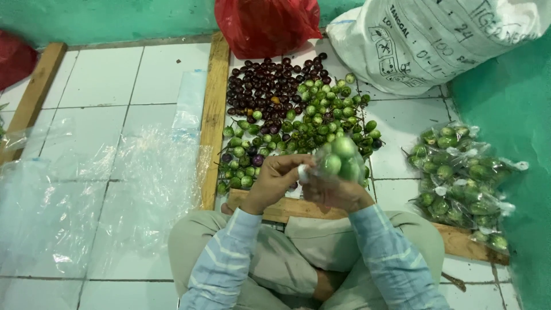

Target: The person sits on the floor and wipes small green and purple fruits with a pink cloth. They then place the fruits into small plastic bags, tie the bags, and set them aside.

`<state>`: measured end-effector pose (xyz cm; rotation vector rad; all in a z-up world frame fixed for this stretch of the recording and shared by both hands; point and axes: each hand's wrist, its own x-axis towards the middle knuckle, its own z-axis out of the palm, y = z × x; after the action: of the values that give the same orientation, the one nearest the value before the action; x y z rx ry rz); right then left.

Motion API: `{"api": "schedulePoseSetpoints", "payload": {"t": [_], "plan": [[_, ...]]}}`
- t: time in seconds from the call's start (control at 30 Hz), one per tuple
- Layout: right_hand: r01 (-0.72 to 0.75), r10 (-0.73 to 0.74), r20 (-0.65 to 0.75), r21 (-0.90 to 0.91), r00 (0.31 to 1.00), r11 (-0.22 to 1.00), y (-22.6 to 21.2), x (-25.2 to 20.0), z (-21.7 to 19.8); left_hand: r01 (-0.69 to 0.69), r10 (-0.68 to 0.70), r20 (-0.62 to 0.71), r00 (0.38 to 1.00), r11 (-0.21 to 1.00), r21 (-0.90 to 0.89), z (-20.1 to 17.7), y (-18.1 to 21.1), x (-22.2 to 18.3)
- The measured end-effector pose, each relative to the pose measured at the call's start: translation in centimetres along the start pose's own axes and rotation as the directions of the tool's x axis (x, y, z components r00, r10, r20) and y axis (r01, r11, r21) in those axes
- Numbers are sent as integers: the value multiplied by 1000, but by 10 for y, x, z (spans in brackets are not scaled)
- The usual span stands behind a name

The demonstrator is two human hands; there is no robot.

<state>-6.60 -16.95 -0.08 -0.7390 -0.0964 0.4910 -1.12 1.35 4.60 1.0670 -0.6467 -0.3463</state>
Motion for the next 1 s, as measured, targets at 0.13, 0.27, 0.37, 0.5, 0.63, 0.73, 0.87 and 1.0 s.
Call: {"api": "schedulePoseSetpoints", "payload": {"t": [0.13, 0.27, 0.37, 0.5, 0.63, 0.73, 0.87, 1.0], "plan": [[96, -98, -108, -25, 989, 995, 15, -3, -52, 161, -165, 61, 984, 985, 61, 2, 23, 1], [89, -179, -279, -309, 943, 947, 0, -3, -28, 190, -267, 152, 952, 900, 391, -9, 5, -1], [107, -300, -388, -448, 871, 888, -18, -2, 14, 147, -189, 48, 981, 878, 456, -9, -22, -4], [51, -494, -494, -668, 715, 742, -10, 7, 11, 22, 36, -107, 994, 872, 488, -3, -59, -9], [164, -631, -421, -734, 651, 659, 1, 9, 34, 35, 97, -240, 966, 870, 492, 12, -54, -10], [243, -722, -278, -815, 634, 527, 12, 11, 38, 51, 129, -304, 944, 853, 520, 11, -50, -10], [111, -760, -52, -981, 648, 162, 20, 14, 33, 122, 59, -319, 946, 846, 519, 2, -55, -14], [19, -780, 58, -998, 624, -59, 20, 9, 22, 159, -9, -278, 961, 837, 523, 1, -58, -12]]}}
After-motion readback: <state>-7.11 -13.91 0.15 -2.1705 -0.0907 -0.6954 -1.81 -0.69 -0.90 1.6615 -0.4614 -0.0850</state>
